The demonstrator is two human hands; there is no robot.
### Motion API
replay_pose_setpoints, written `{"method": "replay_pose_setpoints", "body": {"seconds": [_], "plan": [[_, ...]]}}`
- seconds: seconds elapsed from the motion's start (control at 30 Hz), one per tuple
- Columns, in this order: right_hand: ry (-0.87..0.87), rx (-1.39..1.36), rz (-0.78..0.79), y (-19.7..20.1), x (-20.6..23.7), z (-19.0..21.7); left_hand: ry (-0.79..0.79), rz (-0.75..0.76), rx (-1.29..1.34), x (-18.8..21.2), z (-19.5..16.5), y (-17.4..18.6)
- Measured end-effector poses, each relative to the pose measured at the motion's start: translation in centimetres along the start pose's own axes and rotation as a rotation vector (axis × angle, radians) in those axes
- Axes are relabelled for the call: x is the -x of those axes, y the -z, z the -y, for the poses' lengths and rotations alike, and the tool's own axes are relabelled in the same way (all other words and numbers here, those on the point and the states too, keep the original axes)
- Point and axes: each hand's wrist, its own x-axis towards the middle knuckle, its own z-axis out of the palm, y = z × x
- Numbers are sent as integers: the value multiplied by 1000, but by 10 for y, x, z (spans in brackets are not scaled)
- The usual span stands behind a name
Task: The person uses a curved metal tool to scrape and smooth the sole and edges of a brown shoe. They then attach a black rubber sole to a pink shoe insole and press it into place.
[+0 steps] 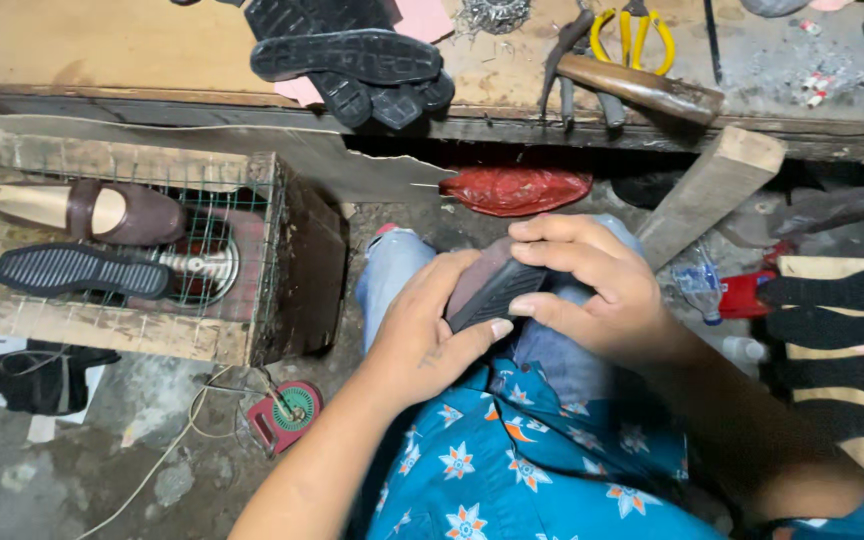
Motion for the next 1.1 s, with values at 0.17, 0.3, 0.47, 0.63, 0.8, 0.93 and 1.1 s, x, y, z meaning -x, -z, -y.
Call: {"method": "replay_pose_setpoints", "body": {"seconds": [0.17,0.3,0.47,0.63,0.8,0.93,1.1], "plan": [[-60,11,35,18,10,-3,-112,45,-163,-11,7,-19],[-130,-36,21,24,21,-3,-101,86,-140,-19,9,-26],[-175,-1,8,24,27,-4,-85,122,-136,-21,9,-30],[-208,-8,40,26,31,-3,-111,139,-178,-20,12,-32],[-160,-108,137,37,34,0,-119,200,-185,-10,9,-36],[-229,-170,172,41,35,1,-119,164,-195,1,9,-45],[-312,-37,296,41,38,0,-146,139,-237,4,13,-50]]}}
